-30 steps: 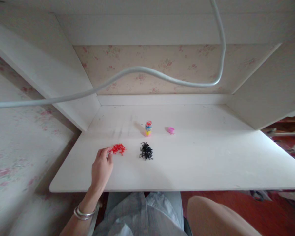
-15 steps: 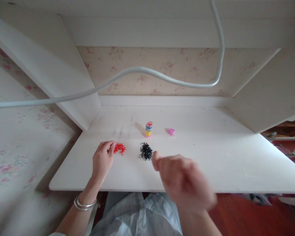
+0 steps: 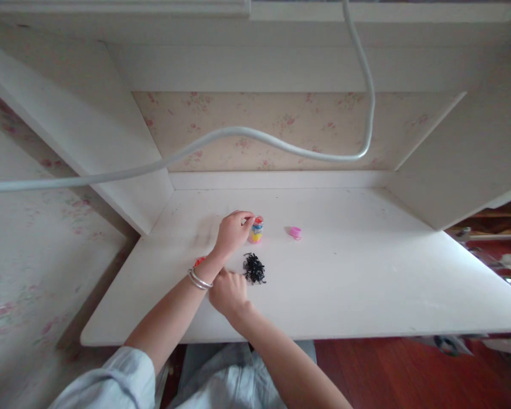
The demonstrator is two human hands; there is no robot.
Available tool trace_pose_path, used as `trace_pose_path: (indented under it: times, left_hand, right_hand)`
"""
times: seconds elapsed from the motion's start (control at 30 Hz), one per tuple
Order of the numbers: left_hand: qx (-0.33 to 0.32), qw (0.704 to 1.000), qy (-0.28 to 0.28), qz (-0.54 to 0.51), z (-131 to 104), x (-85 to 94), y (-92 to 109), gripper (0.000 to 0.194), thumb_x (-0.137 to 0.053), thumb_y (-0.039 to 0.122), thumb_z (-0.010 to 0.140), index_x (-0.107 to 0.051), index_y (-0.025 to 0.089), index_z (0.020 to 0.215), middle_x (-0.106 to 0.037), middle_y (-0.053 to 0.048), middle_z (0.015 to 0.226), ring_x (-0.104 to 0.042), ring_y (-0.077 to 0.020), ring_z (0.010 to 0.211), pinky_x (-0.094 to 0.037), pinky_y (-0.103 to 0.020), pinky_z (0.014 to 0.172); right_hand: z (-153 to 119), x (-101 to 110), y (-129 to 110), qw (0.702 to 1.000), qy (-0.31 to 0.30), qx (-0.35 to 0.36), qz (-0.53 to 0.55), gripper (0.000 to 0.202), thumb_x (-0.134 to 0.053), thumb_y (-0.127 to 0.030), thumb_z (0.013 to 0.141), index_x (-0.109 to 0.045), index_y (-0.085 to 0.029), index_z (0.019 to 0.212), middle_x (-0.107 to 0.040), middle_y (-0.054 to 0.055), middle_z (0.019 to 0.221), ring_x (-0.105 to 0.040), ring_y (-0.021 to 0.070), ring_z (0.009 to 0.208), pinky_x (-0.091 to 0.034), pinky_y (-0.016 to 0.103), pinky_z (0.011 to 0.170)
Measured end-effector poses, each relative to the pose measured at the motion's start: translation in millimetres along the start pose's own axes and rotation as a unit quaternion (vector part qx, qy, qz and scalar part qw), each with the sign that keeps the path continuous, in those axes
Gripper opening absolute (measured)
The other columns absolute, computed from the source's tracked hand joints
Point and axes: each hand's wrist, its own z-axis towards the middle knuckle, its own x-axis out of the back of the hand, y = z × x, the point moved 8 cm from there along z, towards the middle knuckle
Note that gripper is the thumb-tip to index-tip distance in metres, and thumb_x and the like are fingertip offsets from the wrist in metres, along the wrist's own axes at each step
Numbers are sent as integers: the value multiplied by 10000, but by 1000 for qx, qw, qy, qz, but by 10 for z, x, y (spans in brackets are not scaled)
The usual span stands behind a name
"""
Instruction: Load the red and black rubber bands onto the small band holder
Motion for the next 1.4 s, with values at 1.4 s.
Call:
trace_pose_path:
  times: [1.4]
  left_hand:
    - [141,989,-32,33,-1700,403,-1069,203,-454,296,902,-613,217,1001,-641,-49,1020,-616,-142,712,-533,-310,710]
  right_hand:
    - [96,480,524,964,117,-38,236,259,-467,-298,912,-704,-203,867,-631,11,797,-567,109,699,-414,206,689]
